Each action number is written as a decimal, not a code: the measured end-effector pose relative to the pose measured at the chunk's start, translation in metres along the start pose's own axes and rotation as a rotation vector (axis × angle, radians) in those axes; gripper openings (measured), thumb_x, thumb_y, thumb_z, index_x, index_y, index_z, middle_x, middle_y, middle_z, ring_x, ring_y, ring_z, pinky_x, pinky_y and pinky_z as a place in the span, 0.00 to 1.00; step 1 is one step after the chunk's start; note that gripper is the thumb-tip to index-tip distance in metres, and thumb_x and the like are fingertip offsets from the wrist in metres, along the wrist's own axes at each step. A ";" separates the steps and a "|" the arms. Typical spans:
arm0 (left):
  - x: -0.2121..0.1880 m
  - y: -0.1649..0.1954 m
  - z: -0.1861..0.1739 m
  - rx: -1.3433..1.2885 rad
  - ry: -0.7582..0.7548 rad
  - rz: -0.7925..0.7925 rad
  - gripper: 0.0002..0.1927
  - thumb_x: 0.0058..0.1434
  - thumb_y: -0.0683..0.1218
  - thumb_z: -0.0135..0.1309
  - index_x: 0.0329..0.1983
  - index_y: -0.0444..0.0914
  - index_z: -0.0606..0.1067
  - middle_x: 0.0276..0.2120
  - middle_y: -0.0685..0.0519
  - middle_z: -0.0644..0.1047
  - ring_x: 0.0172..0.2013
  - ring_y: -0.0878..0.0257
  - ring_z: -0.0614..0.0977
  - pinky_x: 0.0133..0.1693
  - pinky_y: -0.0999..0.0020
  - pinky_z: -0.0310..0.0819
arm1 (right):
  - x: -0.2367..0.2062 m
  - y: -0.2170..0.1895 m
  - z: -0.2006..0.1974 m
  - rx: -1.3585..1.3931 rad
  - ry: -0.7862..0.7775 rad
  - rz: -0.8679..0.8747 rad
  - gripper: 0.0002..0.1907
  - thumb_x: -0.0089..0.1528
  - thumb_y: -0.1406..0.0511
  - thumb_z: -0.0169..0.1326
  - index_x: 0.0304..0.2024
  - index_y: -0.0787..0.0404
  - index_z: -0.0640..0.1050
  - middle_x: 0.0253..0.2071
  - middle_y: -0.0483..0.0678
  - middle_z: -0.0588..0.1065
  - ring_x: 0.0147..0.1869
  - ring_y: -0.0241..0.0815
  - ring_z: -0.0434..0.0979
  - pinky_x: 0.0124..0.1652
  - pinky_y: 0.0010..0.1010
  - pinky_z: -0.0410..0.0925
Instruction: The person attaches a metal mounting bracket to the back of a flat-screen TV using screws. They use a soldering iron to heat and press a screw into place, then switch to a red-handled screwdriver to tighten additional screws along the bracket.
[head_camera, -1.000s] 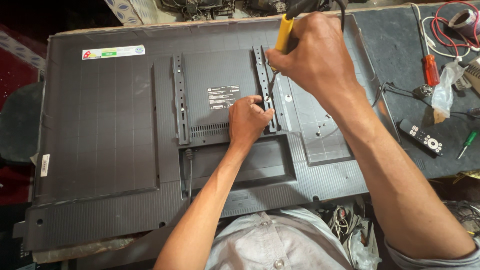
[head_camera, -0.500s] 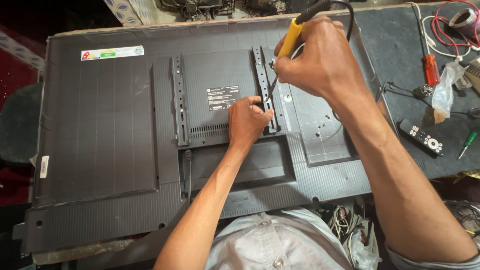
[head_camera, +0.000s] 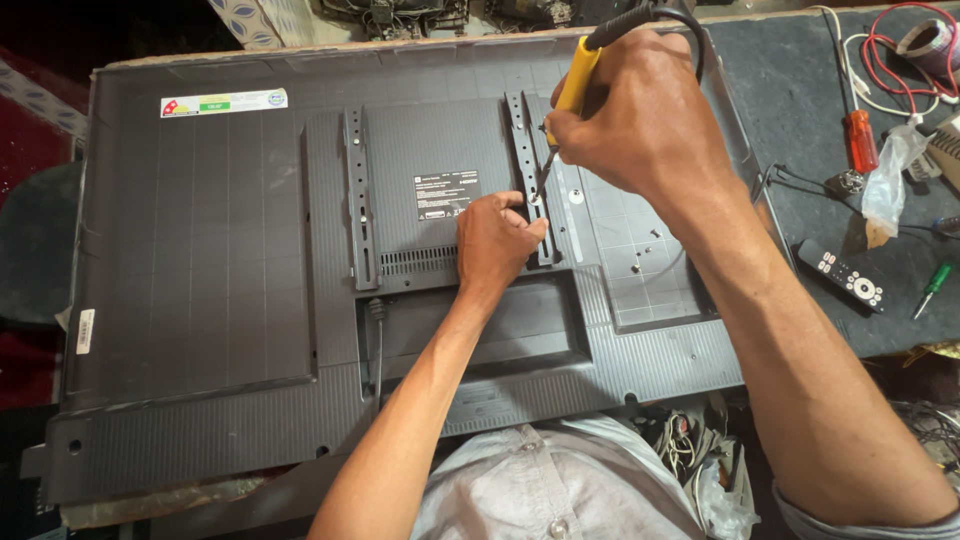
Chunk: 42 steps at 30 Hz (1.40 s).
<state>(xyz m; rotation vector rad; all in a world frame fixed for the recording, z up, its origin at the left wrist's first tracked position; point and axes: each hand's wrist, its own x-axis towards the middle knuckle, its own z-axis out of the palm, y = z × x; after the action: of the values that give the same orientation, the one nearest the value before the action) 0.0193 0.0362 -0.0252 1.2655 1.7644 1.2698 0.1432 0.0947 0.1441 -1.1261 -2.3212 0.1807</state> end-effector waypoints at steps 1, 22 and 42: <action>0.000 0.000 0.000 0.003 0.000 0.004 0.21 0.49 0.44 0.68 0.46 0.29 0.81 0.19 0.50 0.82 0.20 0.64 0.83 0.31 0.68 0.78 | 0.000 0.000 0.000 -0.008 -0.001 0.005 0.08 0.57 0.63 0.65 0.32 0.63 0.84 0.28 0.52 0.80 0.33 0.49 0.81 0.42 0.40 0.74; 0.001 -0.001 0.000 0.011 0.009 0.022 0.22 0.49 0.44 0.67 0.46 0.28 0.80 0.19 0.50 0.82 0.22 0.63 0.85 0.34 0.68 0.79 | -0.007 0.009 0.008 -0.019 0.044 -0.022 0.19 0.59 0.59 0.71 0.27 0.69 0.81 0.24 0.53 0.77 0.27 0.48 0.78 0.42 0.39 0.73; -0.001 0.002 -0.001 -0.025 0.006 -0.013 0.22 0.49 0.44 0.68 0.46 0.29 0.80 0.19 0.50 0.82 0.21 0.63 0.84 0.30 0.68 0.78 | -0.001 -0.011 -0.006 0.167 -0.072 0.104 0.10 0.57 0.66 0.57 0.38 0.65 0.84 0.27 0.53 0.81 0.33 0.42 0.85 0.44 0.29 0.76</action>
<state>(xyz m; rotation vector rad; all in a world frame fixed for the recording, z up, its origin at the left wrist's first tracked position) 0.0195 0.0347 -0.0228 1.2350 1.7529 1.2861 0.1393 0.0859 0.1521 -1.1728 -2.2625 0.4520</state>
